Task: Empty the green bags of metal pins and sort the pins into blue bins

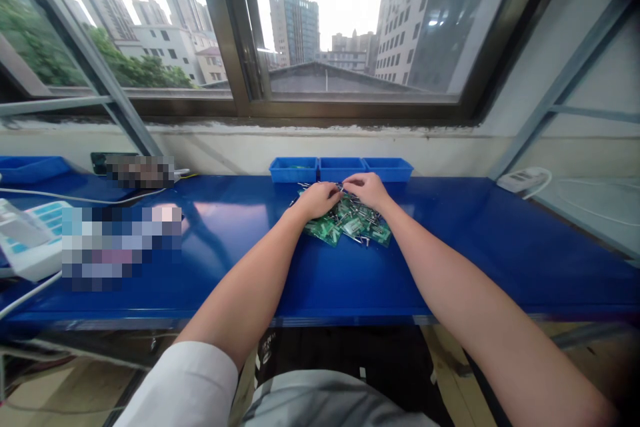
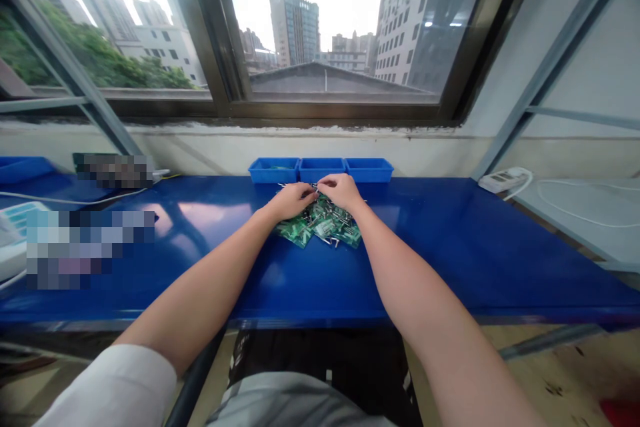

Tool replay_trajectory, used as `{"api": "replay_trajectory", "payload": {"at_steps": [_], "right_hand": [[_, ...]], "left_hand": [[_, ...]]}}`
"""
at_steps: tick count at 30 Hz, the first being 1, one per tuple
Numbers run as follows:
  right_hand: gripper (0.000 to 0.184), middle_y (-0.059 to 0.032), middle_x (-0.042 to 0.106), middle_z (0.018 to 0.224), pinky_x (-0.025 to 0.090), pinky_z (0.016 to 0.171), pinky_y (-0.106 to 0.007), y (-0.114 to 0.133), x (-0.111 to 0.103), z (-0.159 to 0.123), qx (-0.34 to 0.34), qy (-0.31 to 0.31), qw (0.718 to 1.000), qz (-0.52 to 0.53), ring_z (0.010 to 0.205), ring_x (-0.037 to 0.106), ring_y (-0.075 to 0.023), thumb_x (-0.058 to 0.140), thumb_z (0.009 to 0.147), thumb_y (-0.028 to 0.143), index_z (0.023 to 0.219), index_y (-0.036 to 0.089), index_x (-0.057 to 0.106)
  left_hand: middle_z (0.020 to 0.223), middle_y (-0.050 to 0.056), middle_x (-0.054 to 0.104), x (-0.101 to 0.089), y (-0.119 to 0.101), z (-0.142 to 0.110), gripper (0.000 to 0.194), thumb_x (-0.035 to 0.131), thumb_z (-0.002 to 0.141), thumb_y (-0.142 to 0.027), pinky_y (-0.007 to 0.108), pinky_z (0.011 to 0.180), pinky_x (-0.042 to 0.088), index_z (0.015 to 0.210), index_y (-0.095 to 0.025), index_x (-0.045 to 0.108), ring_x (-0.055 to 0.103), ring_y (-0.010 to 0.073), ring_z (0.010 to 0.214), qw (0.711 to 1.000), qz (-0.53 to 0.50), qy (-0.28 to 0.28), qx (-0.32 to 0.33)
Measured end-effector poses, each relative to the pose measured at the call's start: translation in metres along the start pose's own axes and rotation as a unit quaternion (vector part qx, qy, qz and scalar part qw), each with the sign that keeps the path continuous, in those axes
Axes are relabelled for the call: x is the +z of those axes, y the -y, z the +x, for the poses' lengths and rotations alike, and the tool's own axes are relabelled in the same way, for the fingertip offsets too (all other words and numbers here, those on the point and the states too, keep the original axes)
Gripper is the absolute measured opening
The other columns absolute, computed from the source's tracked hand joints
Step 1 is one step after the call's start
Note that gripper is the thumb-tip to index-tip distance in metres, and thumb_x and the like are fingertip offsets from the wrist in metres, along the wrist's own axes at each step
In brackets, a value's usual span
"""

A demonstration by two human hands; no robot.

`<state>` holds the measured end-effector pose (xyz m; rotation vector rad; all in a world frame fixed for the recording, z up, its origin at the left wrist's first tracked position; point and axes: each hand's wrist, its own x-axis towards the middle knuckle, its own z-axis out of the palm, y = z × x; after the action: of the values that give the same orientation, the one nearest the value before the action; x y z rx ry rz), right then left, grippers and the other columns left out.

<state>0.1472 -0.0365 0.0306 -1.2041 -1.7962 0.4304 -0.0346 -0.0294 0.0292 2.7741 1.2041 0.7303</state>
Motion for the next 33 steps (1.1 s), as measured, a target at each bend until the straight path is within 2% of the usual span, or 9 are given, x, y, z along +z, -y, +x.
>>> {"api": "replay_trajectory", "payload": {"at_steps": [3, 6, 10, 13, 17, 25, 33], "right_hand": [[0.026, -0.0065, 0.073, 0.092, 0.05, 0.083, -0.03, -0.012, -0.007, 0.008, 0.053, -0.062, 0.997, -0.008, 0.086, 0.066, -0.0197, 0.061, 0.072, 0.028, 0.093, 0.015, 0.071], [0.048, -0.0096, 0.067, 0.113, 0.046, 0.091, -0.034, -0.028, -0.018, 0.015, 0.101, -0.106, 0.988, -0.05, 0.1, 0.062, -0.022, 0.061, 0.07, 0.024, 0.117, 0.013, 0.062], [0.071, -0.0133, 0.056, 0.128, 0.038, 0.099, -0.045, -0.041, -0.029, 0.015, 0.182, -0.108, 0.966, -0.149, 0.122, 0.044, -0.0318, 0.063, 0.069, 0.03, 0.136, 0.015, 0.045], [0.08, -0.0146, 0.048, 0.135, 0.035, 0.1, -0.051, -0.045, -0.03, 0.012, 0.222, -0.083, 0.952, -0.194, 0.126, 0.036, -0.0381, 0.065, 0.067, 0.033, 0.141, 0.018, 0.037], [0.081, -0.0096, 0.033, 0.148, 0.034, 0.098, -0.056, -0.051, -0.028, 0.011, 0.209, -0.054, 0.948, -0.232, 0.126, 0.033, -0.0408, 0.064, 0.067, 0.037, 0.142, 0.024, 0.035], [0.082, -0.01, 0.024, 0.152, 0.033, 0.098, -0.057, -0.053, -0.029, 0.01, 0.235, -0.052, 0.932, -0.27, 0.126, 0.03, -0.0421, 0.061, 0.068, 0.041, 0.143, 0.021, 0.032], [0.079, -0.0112, 0.028, 0.15, 0.035, 0.097, -0.054, -0.057, -0.026, 0.008, 0.197, -0.084, 0.945, -0.248, 0.126, 0.032, -0.0388, 0.06, 0.069, 0.037, 0.142, 0.021, 0.032]], "left_hand": [[0.093, 0.007, 0.069, -0.001, -0.001, -0.001, 0.034, 0.04, 0.09, -0.041, 0.031, 0.078, 0.047, 0.093, -0.018, 0.065, 0.062, 0.0215, 0.085, 1.0, -0.012, -0.001, -0.005], [0.093, 0.007, 0.068, -0.002, -0.002, -0.001, 0.034, 0.04, 0.09, -0.04, 0.03, 0.078, 0.047, 0.094, -0.018, 0.065, 0.062, 0.0209, 0.086, 1.0, -0.017, 0.004, -0.009], [0.093, 0.007, 0.068, -0.003, -0.002, -0.002, 0.033, 0.041, 0.09, -0.04, 0.03, 0.077, 0.047, 0.093, -0.018, 0.065, 0.062, 0.0208, 0.086, 1.0, -0.019, 0.01, -0.008], [0.094, 0.007, 0.068, -0.002, -0.001, -0.002, 0.032, 0.041, 0.089, -0.04, 0.03, 0.077, 0.047, 0.092, -0.018, 0.065, 0.061, 0.0208, 0.086, 1.0, -0.016, 0.011, -0.006], [0.096, 0.007, 0.068, -0.003, -0.002, -0.002, 0.032, 0.042, 0.089, -0.039, 0.031, 0.079, 0.047, 0.093, -0.018, 0.065, 0.061, 0.0212, 0.088, 1.0, -0.012, 0.014, -0.008], [0.096, 0.007, 0.069, -0.002, 0.0, -0.001, 0.033, 0.043, 0.089, -0.041, 0.031, 0.078, 0.047, 0.094, -0.017, 0.066, 0.062, 0.0213, 0.088, 1.0, -0.008, 0.02, -0.007], [0.097, 0.007, 0.069, -0.001, 0.0, -0.002, 0.032, 0.044, 0.088, -0.04, 0.03, 0.078, 0.047, 0.096, -0.018, 0.065, 0.062, 0.0211, 0.088, 1.0, -0.004, 0.024, -0.011]]}}
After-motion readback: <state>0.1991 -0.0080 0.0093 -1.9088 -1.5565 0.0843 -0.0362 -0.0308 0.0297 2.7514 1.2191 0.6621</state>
